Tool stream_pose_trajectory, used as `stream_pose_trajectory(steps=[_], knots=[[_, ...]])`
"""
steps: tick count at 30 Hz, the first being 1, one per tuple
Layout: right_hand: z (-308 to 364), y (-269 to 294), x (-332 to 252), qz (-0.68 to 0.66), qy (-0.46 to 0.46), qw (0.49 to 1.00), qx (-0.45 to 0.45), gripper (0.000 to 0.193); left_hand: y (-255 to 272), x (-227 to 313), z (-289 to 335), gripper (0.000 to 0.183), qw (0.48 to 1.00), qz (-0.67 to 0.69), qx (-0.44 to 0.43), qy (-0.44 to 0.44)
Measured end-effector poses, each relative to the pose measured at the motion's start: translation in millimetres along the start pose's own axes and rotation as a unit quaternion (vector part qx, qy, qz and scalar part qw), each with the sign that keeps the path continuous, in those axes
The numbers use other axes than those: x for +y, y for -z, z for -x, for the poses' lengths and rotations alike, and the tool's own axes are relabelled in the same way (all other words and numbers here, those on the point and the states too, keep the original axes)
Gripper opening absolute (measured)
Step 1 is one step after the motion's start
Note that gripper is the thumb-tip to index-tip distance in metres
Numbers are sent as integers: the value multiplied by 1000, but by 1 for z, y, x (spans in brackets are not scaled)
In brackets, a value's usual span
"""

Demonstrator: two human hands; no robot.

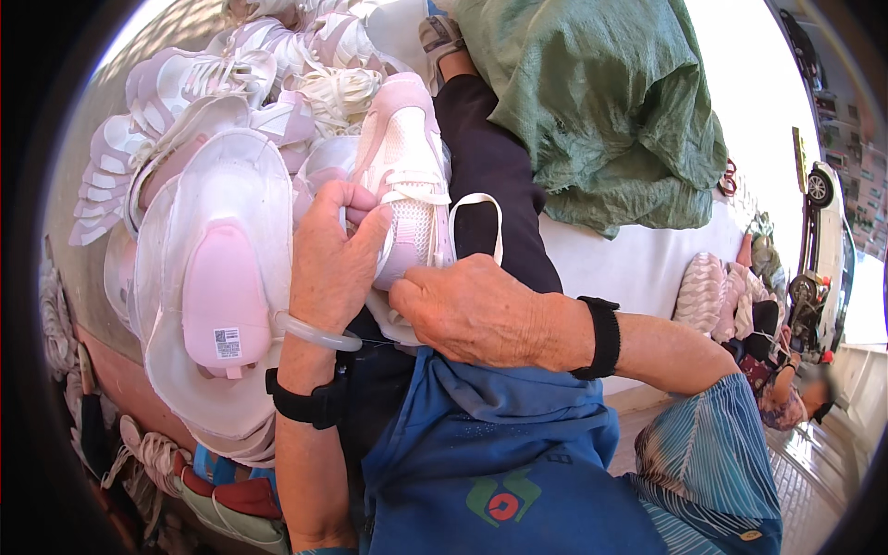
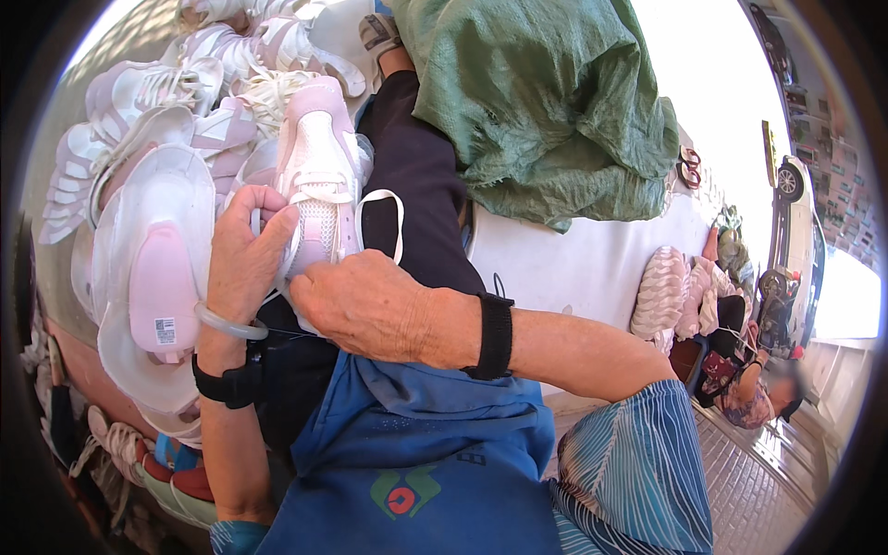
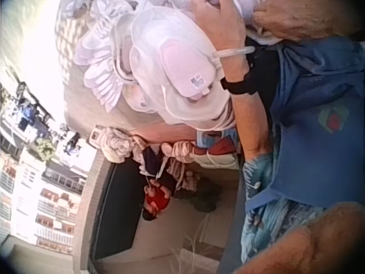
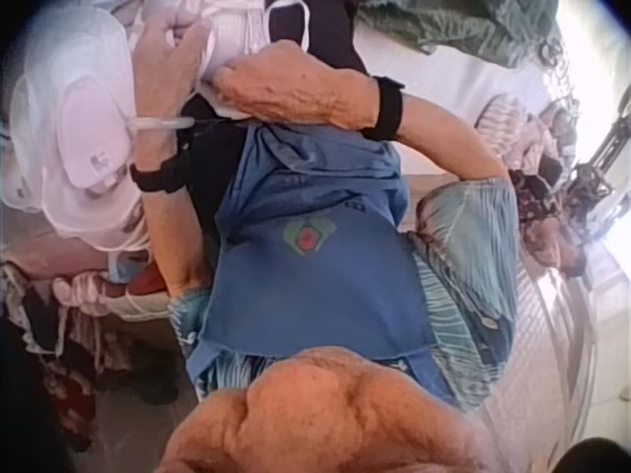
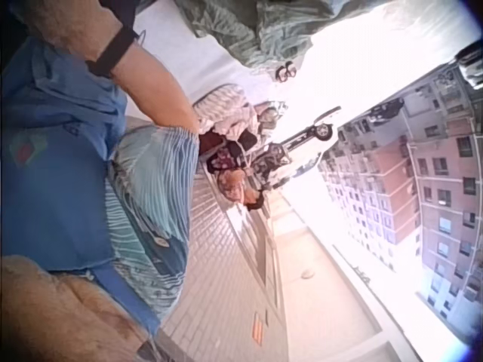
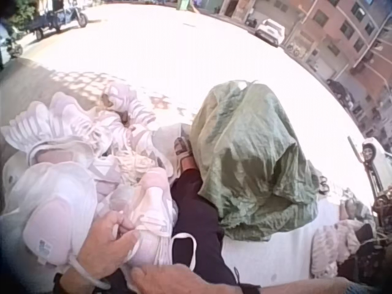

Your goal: Lacing pairs of white and pink athletic shoes in a factory or assembly environment.

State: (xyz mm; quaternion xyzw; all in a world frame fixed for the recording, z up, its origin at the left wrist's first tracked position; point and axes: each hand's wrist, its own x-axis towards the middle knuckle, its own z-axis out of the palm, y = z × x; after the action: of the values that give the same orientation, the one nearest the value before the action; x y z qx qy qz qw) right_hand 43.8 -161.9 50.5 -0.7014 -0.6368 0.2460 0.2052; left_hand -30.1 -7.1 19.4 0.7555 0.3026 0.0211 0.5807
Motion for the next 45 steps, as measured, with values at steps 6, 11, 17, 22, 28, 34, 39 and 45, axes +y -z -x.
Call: stream_pose_trajectory(steps=[6, 11, 17, 22, 28, 34, 39, 45], knots=[[15, -11, -21, -134, 3, 991, -9, 17, -2, 1, -2, 17, 1000, -12, 5, -5], [22, -1, -34, -143, -61, 987, 38, 14, 4, 7, 16, 16, 998, -18, 40, -49], [34, 74, -50, -396, -153, 901, 92, 19, 23, 48, 70, 22, 977, 192, 81, -39], [49, 80, -70, -539, -148, 806, 195, 28, 24, 55, 106, 24, 935, 353, -12, -4], [61, 41, -82, -552, -172, 791, 202, 31, 2, 54, 139, 24, 902, 431, -12, 25], [64, 31, -101, -533, -189, 786, 250, 21, 1, 55, 161, 18, 894, 448, -7, 31], [69, 14, -99, -611, -217, 729, 220, 20, 0, 59, 170, 19, 900, 435, -5, 21], [66, 5, -99, -689, -194, 662, 222, 17, -13, 45, 175, 20, 943, 332, 1, -6]])
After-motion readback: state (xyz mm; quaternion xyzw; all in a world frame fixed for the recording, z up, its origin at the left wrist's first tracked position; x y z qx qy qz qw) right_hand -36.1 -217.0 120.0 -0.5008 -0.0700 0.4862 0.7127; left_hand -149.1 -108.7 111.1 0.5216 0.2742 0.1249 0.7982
